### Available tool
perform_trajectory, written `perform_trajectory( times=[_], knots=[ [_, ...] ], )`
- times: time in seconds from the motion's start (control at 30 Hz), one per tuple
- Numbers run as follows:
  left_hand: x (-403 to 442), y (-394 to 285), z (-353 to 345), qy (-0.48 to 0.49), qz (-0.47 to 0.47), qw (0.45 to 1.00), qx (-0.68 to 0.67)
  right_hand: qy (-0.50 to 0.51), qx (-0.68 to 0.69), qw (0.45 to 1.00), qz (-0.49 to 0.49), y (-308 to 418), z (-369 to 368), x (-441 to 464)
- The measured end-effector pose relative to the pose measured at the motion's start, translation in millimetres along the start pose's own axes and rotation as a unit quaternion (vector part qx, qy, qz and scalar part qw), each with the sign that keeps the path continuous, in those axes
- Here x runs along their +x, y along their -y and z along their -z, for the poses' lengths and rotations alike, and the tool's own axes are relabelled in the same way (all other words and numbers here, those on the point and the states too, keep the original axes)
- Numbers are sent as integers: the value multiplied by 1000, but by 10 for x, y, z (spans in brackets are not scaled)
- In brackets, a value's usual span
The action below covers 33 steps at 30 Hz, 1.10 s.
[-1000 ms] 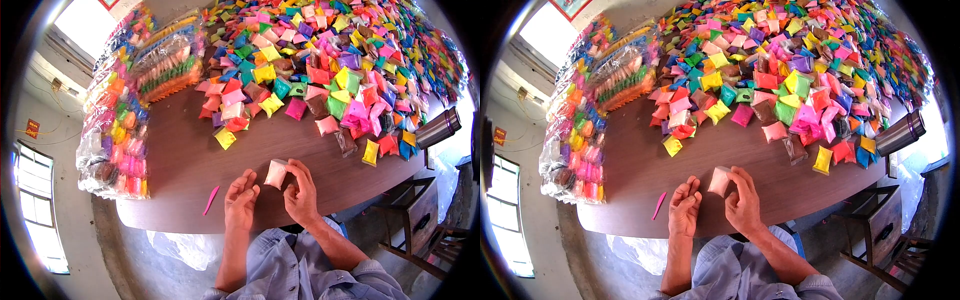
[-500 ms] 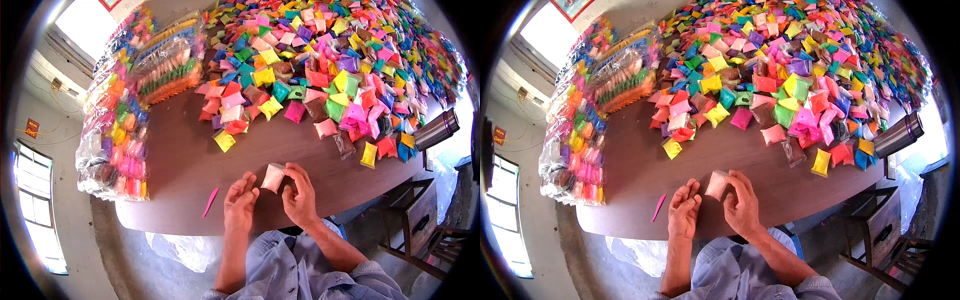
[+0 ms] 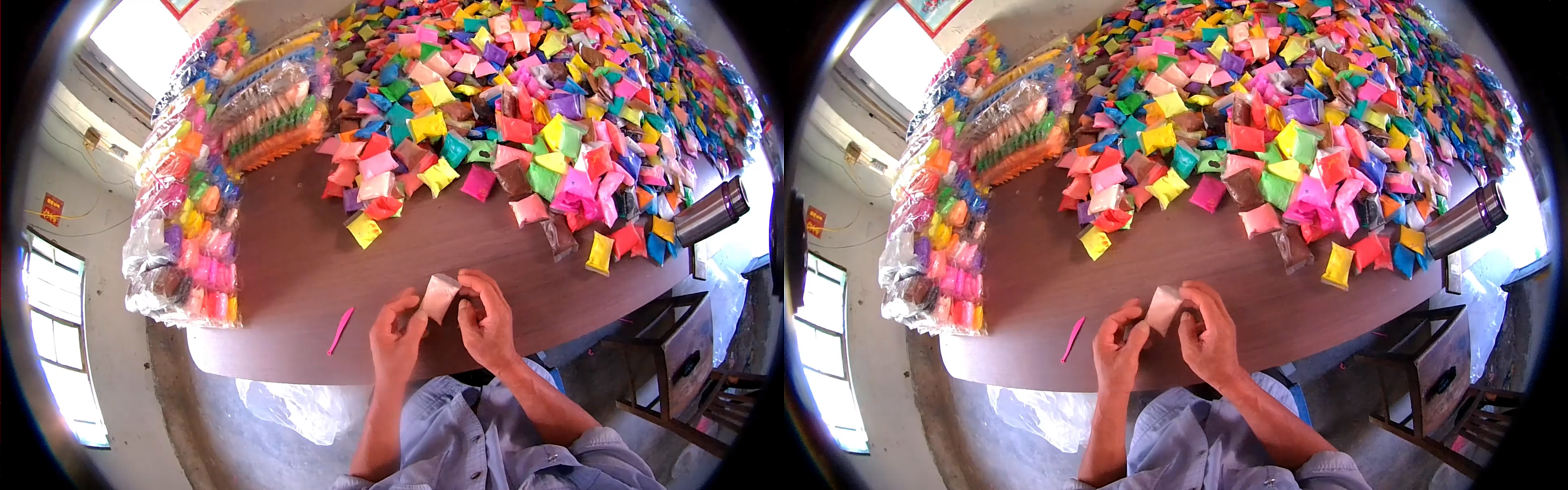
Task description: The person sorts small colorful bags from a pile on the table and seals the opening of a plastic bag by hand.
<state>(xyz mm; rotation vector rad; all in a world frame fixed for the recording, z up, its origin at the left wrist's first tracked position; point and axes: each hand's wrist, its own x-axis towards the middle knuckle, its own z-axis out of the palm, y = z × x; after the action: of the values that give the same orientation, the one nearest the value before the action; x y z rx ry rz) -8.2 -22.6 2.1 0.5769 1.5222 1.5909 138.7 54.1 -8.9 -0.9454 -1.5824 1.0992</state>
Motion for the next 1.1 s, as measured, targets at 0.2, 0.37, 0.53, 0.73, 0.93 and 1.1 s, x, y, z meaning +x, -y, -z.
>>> perform_trajectory(
  times=[0.2,0.37,0.53,0.73,0.93,1.1],
  knots=[
    [16,-146,-105,24,-108,952,285,52,70,994,-70,52,44,-20],
    [-13,-177,-209,-3,-52,974,219,33,177,978,-107,60,-15,-38],
    [-5,-46,-66,26,-60,966,252,75,-39,996,2,46,19,-23],
    [-116,-58,18,71,-84,958,264,97,18,995,-8,38,72,-70],
    [24,-279,121,20,-172,930,324,-65,267,950,-145,-5,261,-51],
    [-152,488,-278,32,-400,630,665,-195,307,930,-52,79,727,167]
  ],
)
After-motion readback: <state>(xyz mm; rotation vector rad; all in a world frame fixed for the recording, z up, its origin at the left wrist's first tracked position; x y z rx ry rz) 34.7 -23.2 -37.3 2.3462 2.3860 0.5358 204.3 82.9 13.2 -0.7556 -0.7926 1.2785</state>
